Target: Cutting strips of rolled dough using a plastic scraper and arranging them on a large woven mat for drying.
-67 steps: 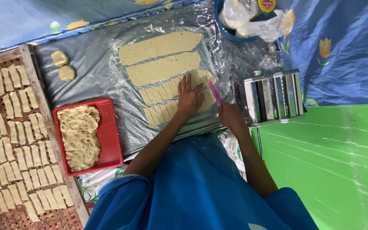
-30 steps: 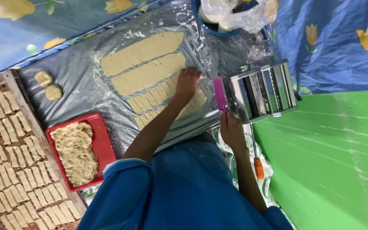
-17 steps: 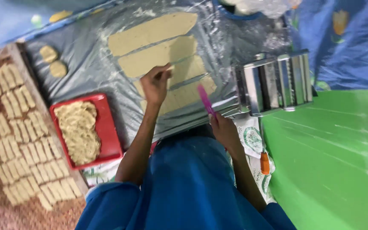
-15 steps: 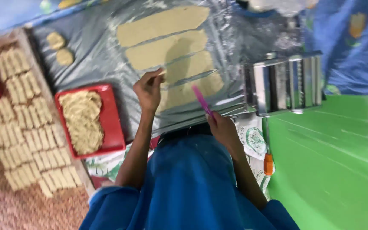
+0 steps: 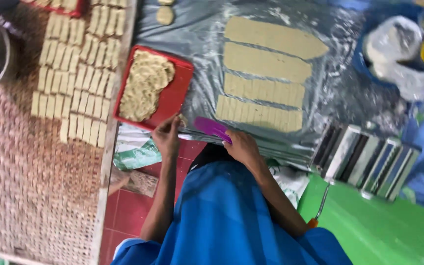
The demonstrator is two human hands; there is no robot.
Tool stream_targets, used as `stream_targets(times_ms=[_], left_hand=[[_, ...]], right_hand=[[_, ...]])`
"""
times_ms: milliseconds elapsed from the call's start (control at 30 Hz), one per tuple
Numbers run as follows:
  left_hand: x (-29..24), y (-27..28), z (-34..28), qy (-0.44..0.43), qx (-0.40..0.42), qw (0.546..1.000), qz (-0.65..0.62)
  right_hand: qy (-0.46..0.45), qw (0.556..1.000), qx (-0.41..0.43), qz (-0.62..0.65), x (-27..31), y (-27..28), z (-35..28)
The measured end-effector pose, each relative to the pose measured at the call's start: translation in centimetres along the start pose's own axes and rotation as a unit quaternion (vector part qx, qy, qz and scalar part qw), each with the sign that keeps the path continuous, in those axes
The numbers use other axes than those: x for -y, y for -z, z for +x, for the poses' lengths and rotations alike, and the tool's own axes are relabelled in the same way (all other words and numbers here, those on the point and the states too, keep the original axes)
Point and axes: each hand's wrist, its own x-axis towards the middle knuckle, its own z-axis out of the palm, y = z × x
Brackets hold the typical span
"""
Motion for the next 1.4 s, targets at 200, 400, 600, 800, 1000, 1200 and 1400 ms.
stream_targets(times_ms=[200, 400, 600, 800, 1000, 1200, 1400], left_hand=[[-3.5, 0.2, -1.3, -0.021, -0.01, 0.998, 0.054], [-4.0, 1.1, 1.7, -0.042, 0.012, 0.986, 0.163], [0.3, 2.1, 10.3, -0.105, 0.03, 0.961, 0.256], [5.4, 3.5, 15.5, -0.128, 0.106, 0.964, 0.21], [1.4, 3.8, 15.4, -0.098, 0.154, 0.931, 0.315], [2.7, 3.6, 16.5, -0.167, 0.198, 0.879, 0.4], [0.2, 4.5, 15.9, -0.207, 0.262, 0.826, 0.455]], right_hand=[[0.049, 0.998, -0.048, 0.013, 1.7, -1.5, 1.8], [0.049, 0.998, -0.027, -0.041, 3.4, -1.9, 3.4], [0.036, 0.997, -0.051, -0.036, 2.6, -2.4, 4.7], [-0.047, 0.997, -0.05, -0.04, 6.1, -1.9, 3.0], [-0.071, 0.988, -0.118, 0.064, 6.7, -2.6, -1.2], [-0.207, 0.932, -0.219, 0.2, 10.4, -3.9, -0.1], [-0.123, 0.915, -0.347, 0.165, 12.4, -6.7, 7.3]])
